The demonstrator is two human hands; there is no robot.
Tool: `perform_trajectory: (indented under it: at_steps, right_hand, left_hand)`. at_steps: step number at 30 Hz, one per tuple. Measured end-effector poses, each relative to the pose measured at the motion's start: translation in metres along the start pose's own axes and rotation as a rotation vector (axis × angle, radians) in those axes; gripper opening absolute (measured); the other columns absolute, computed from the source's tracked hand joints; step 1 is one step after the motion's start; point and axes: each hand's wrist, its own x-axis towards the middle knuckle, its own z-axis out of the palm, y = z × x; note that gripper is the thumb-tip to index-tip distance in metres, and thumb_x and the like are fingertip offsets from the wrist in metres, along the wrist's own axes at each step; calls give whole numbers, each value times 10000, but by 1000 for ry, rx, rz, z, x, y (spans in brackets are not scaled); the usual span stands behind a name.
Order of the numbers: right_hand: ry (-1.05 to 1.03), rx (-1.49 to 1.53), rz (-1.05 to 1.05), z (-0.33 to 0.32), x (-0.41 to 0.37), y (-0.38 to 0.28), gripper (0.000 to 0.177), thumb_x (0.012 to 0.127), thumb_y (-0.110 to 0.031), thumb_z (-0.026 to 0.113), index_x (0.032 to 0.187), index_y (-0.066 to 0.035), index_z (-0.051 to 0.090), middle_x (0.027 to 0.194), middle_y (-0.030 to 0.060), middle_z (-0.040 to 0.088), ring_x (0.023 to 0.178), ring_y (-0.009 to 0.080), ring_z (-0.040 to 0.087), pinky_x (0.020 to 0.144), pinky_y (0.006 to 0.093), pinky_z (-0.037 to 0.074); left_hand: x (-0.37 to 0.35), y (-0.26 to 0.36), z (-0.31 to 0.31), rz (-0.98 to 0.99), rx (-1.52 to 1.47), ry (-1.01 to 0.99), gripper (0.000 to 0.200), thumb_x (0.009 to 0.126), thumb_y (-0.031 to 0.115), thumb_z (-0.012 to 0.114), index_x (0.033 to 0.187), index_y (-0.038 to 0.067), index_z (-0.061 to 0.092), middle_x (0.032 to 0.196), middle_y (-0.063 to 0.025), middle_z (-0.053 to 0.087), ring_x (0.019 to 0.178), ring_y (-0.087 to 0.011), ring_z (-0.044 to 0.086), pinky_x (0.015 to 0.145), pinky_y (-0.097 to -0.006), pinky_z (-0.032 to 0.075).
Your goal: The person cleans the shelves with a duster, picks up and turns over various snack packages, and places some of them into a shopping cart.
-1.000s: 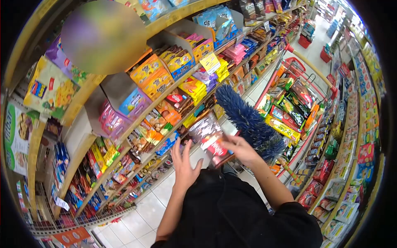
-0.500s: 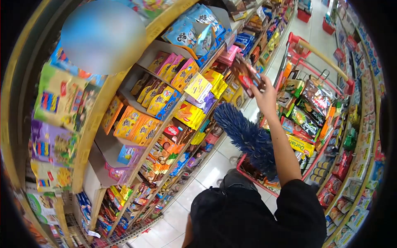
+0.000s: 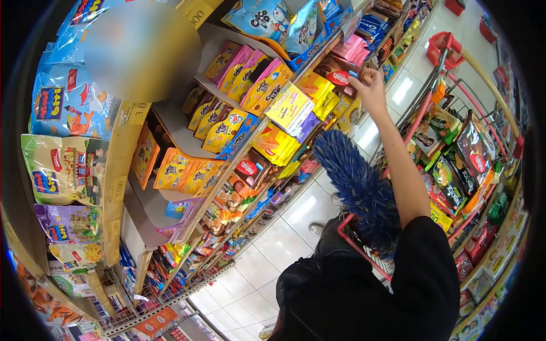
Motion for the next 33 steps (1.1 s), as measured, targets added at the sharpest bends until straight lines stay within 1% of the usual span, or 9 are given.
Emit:
perform_trajectory:
  at_steps: [4, 10, 16, 19, 23, 27, 28, 31, 33]
  right_hand:
    - [157, -593, 43, 15, 9, 17, 540, 648, -402, 789, 891, 13, 543, 814, 119, 630, 740, 197, 620, 681, 307, 480]
    - [89, -201, 360, 23, 9, 39, 472, 678, -337, 772, 886, 31, 562, 756, 89, 625, 665, 156, 591, 623, 288, 475]
    - [312, -125, -63, -7, -20, -29, 421, 714, -243, 749, 968, 40, 569, 823, 91, 607, 717, 138, 587, 619, 278, 481]
    - [166, 15, -174, -43, -35, -89, 306, 801, -61, 677, 1070, 15, 553, 872, 54, 607, 769, 101, 585, 674, 220, 476]
    - [67, 7, -213, -67, -49, -155, 523, 762, -45, 709, 1220, 6, 460, 900, 75, 632, 785, 107, 599, 701, 223, 480]
    - [-479, -40, 125, -58, -82, -185, 581, 701, -124, 758, 1206, -53, 479, 871, 102, 649, 782, 144, 613, 700, 241, 483]
    - [-588, -65, 244, -50, -91, -185, 607, 680, -147, 779, 1200, -54, 481, 866, 115, 649, 774, 151, 615, 705, 258, 484]
    - [-926, 158, 446, -23, -126, -177, 620, 685, -117, 775, 1217, -64, 462, 851, 86, 653, 789, 125, 610, 726, 256, 470]
    - [-952, 120, 382, -14, -144, -165, 551, 742, -129, 743, 1207, -45, 459, 899, 86, 645, 839, 115, 598, 738, 253, 459]
  left_hand:
    - [-5, 2, 4, -27, 13, -6, 501, 862, 326, 579, 1281, 84, 448, 1079, -76, 602, 913, -182, 586, 735, -321, 474]
    - [-16, 4, 8, -44, 19, -17, 511, 871, 342, 563, 1297, 90, 433, 1101, -75, 589, 930, -178, 576, 736, -320, 471]
    - [-25, 7, 11, -51, 11, -35, 522, 880, 358, 547, 1313, 96, 419, 1123, -74, 577, 947, -175, 566, 737, -320, 467]
    - [-28, 18, 12, -43, 2, -45, 527, 884, 365, 539, 1321, 99, 411, 1134, -73, 571, 956, -173, 561, 737, -319, 466]
    - [-36, 79, -4, 0, 49, -25, 534, 890, 376, 528, 1331, 104, 401, 1148, -72, 562, 967, -171, 554, 737, -319, 463]
    - [-122, 225, -7, 562, -83, -149, 565, 904, 374, 515, 1375, 122, 330, 1210, -90, 523, 1061, -186, 515, 861, -337, 430]
    - [-143, 258, 1, 713, -78, -306, 688, 876, 401, 537, 1415, 101, 233, 1269, -128, 469, 1140, -231, 485, 934, -430, 412]
    - [-190, 332, 51, 998, -229, -830, 793, 832, 206, 634, 1437, 81, 136, 1351, -158, 368, 1225, -243, 408, 963, -378, 378]
    - [-208, 366, 90, 977, -137, -596, 611, 805, 142, 669, 1314, 23, 353, 1213, -90, 496, 1112, -178, 487, 944, -318, 382]
